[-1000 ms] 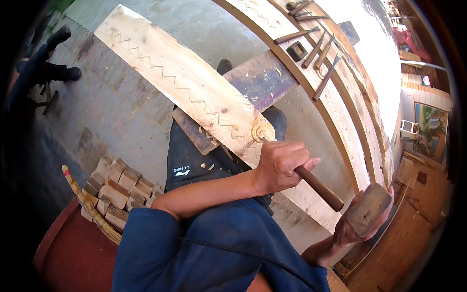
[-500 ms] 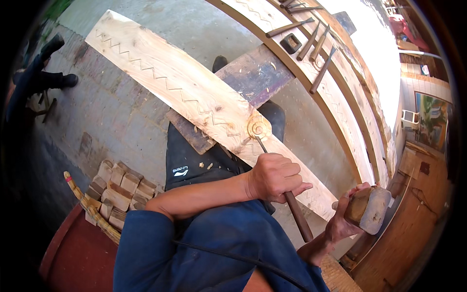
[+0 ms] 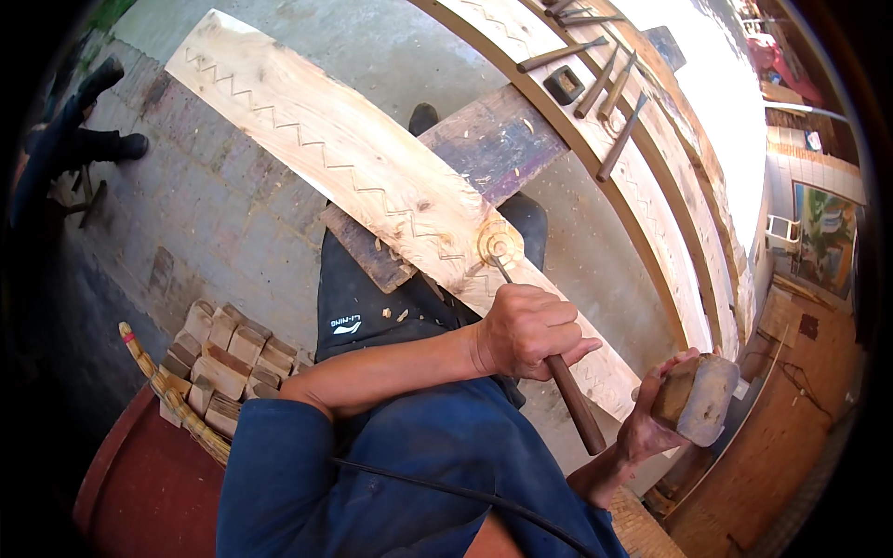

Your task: The person carves a decorative spiral pattern into a long, curved wooden plank using a chisel and a wooden mallet. They repeatedly strike the chisel to remove wood shavings and refine the design on the plank's surface.

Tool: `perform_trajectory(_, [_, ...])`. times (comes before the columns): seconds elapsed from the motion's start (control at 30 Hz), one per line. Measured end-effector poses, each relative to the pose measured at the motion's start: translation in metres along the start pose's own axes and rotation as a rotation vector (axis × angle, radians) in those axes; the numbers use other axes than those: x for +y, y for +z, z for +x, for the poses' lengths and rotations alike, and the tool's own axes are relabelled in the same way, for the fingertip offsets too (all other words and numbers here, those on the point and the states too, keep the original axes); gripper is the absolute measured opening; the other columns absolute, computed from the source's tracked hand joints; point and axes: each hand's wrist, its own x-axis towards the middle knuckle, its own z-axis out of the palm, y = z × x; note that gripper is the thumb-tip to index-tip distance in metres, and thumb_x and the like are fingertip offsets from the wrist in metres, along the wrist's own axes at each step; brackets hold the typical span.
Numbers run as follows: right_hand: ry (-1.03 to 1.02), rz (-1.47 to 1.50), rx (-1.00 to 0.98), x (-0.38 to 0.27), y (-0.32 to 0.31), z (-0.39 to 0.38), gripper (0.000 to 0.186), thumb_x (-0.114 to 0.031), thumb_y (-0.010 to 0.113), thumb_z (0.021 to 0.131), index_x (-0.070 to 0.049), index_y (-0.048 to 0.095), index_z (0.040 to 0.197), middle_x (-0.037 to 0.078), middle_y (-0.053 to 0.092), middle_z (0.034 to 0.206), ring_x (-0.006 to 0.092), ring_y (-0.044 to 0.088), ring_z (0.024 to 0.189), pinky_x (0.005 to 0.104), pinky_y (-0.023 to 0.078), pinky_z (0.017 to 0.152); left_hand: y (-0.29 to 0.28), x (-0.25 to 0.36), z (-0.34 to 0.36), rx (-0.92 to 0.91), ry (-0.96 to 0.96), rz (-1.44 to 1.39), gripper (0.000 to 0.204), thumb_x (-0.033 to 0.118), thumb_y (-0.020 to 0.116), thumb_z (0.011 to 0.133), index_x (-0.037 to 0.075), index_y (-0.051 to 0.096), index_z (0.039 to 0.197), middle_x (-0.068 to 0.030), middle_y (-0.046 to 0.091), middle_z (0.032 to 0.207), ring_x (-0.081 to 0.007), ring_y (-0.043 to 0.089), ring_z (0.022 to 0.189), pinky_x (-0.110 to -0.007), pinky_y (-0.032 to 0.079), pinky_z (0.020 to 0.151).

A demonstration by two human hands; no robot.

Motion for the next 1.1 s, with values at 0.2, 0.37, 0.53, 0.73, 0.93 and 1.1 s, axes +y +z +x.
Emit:
perform_trajectory(0.2, [0.034, -0.025, 0.0, 0.002, -0.003, -0.002, 0.079, 0.01, 0.081, 0.091, 0.003, 0.044, 0.16, 0.015, 0.062, 0.133, 0.0197, 0.064, 0.114, 0.0304, 0.06, 0.096, 0.001, -0.002, 0.0, 0.018, -0.002, -0.016, 0.049, 0.014, 0.09, 0.082, 0.011, 0.046, 0.062, -0.0042, 0.044, 0.06, -0.0235, 0.051, 0.047, -0.039, 0.038, 0.044])
perform_trajectory(0.37, [-0.156, -0.207, -0.023, -0.006, 0.002, 0.004, 0.065, 0.002, 0.078, 0.096, 0.006, 0.048, 0.153, 0.013, 0.064, 0.12, 0.0203, 0.064, 0.105, 0.0349, 0.058, 0.097, -0.001, -0.004, 0.004, 0.046, -0.066, -0.044, 0.046, 0.014, 0.089, 0.083, 0.01, 0.048, 0.062, -0.0058, 0.046, 0.06, -0.0256, 0.052, 0.047, -0.04, 0.038, 0.044])
perform_trajectory(0.53, [-0.291, -0.384, 0.002, -0.036, 0.006, 0.01, 0.046, -0.012, 0.072, 0.102, 0.006, 0.049, 0.138, 0.011, 0.061, 0.103, 0.0227, 0.062, 0.094, 0.0423, 0.049, 0.106, -0.011, -0.008, 0.012, 0.089, -0.119, -0.08, 0.046, 0.012, 0.086, 0.087, 0.009, 0.049, 0.062, -0.0078, 0.046, 0.059, -0.0278, 0.051, 0.046, -0.041, 0.037, 0.045])
perform_trajectory(0.73, [-0.478, -0.165, 0.344, -0.064, -0.001, 0.032, 0.075, -0.001, 0.073, 0.09, 0.014, 0.034, 0.152, 0.017, 0.063, 0.106, 0.0253, 0.062, 0.089, 0.0423, 0.054, 0.087, -0.019, -0.01, 0.017, 0.129, -0.185, -0.127, 0.048, 0.013, 0.085, 0.092, 0.008, 0.047, 0.062, -0.0105, 0.044, 0.059, -0.0304, 0.049, 0.046, -0.042, 0.035, 0.046])
perform_trajectory(0.93, [-0.472, -0.644, -0.101, -0.088, 0.01, 0.035, 0.052, -0.023, 0.076, 0.1, 0.008, 0.064, 0.139, 0.024, 0.069, 0.13, 0.0374, 0.069, 0.117, 0.0471, 0.056, 0.103, -0.02, -0.012, 0.02, 0.154, -0.251, -0.194, 0.051, 0.012, 0.083, 0.096, 0.004, 0.045, 0.064, -0.0123, 0.044, 0.06, -0.0306, 0.046, 0.048, -0.043, 0.034, 0.048])
perform_trajectory(1.1, [-0.41, -0.144, 0.291, -0.082, 0.005, 0.045, 0.066, -0.021, 0.076, 0.097, 0.008, 0.049, 0.149, 0.014, 0.062, 0.099, 0.0243, 0.063, 0.087, 0.0404, 0.054, 0.086, -0.021, -0.013, 0.022, 0.155, -0.263, -0.178, 0.051, 0.012, 0.083, 0.097, 0.003, 0.045, 0.064, -0.0117, 0.043, 0.06, -0.0279, 0.043, 0.048, -0.043, 0.033, 0.049])
